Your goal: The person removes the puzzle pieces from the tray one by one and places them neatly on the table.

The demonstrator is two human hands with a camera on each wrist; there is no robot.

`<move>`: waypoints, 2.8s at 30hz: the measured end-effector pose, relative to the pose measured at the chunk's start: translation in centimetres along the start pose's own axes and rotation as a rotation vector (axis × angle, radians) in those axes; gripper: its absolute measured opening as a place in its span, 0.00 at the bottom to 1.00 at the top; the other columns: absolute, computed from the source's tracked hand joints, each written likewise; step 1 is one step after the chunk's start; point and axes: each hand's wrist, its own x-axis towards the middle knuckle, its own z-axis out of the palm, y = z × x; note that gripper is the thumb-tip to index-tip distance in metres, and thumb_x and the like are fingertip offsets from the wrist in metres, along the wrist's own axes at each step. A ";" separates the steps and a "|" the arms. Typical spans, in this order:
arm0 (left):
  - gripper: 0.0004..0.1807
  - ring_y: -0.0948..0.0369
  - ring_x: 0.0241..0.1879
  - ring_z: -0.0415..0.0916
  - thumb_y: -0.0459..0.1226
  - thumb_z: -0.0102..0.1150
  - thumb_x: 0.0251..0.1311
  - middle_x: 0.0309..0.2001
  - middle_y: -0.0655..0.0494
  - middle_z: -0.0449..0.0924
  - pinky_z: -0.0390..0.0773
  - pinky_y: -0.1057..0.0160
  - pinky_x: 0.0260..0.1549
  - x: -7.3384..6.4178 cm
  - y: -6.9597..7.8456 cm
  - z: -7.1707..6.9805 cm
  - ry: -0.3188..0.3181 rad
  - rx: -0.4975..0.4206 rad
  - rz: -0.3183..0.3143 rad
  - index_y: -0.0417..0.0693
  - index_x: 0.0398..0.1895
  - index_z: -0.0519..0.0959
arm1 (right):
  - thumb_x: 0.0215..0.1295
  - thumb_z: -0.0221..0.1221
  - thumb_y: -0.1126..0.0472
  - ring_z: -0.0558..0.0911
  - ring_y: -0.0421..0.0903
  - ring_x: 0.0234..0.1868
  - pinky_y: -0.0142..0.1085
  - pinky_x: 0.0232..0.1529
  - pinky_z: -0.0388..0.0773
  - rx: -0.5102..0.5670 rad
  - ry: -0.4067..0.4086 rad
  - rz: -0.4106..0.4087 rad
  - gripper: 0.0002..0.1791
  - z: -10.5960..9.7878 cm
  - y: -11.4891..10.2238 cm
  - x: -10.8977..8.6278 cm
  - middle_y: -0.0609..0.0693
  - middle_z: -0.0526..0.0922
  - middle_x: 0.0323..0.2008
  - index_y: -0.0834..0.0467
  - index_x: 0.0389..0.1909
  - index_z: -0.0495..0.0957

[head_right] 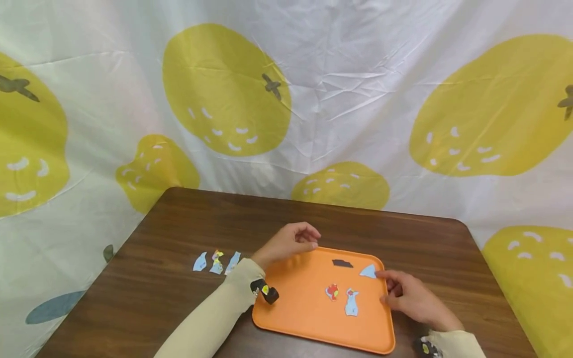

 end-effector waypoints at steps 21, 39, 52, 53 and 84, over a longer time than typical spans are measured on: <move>0.17 0.70 0.42 0.85 0.37 0.75 0.63 0.52 0.59 0.90 0.80 0.68 0.31 3.2 -0.6 5.6 -0.096 0.061 -0.142 0.52 0.55 0.87 | 0.65 0.71 0.60 0.76 0.39 0.33 0.31 0.34 0.75 0.036 0.006 0.063 0.35 -0.2 -0.2 0.0 0.55 0.78 0.41 0.66 0.71 0.73; 0.16 0.74 0.37 0.82 0.33 0.81 0.54 0.33 0.70 0.89 0.78 0.70 0.50 3.1 -1.0 6.8 -0.073 0.252 -0.133 0.56 0.45 0.89 | 0.65 0.71 0.61 0.77 0.38 0.33 0.31 0.35 0.76 0.009 0.024 0.013 0.34 0.0 -0.5 -0.1 0.54 0.78 0.40 0.66 0.70 0.74; 0.06 0.69 0.28 0.72 0.36 0.71 0.62 0.26 0.69 0.82 0.72 0.71 0.31 2.0 -0.3 6.4 -0.099 0.229 -0.107 0.60 0.33 0.90 | 0.65 0.71 0.61 0.77 0.38 0.32 0.31 0.34 0.76 0.014 0.031 0.025 0.34 0.1 -0.1 -0.2 0.54 0.78 0.40 0.66 0.70 0.74; 0.05 0.69 0.28 0.73 0.36 0.70 0.62 0.26 0.68 0.83 0.73 0.71 0.31 2.0 -0.3 6.3 -0.098 0.209 -0.109 0.60 0.33 0.90 | 0.65 0.71 0.61 0.76 0.38 0.32 0.31 0.34 0.76 0.013 0.031 0.026 0.34 0.2 -0.1 -0.2 0.54 0.78 0.40 0.65 0.70 0.74; 0.17 0.65 0.36 0.78 0.34 0.76 0.60 0.36 0.62 0.83 0.75 0.67 0.34 0.0 -1.2 2.8 -0.067 -0.254 -0.051 0.39 0.50 0.84 | 0.65 0.71 0.61 0.76 0.37 0.32 0.30 0.35 0.76 0.003 0.048 0.018 0.34 0.2 -0.8 -0.3 0.53 0.78 0.39 0.65 0.70 0.74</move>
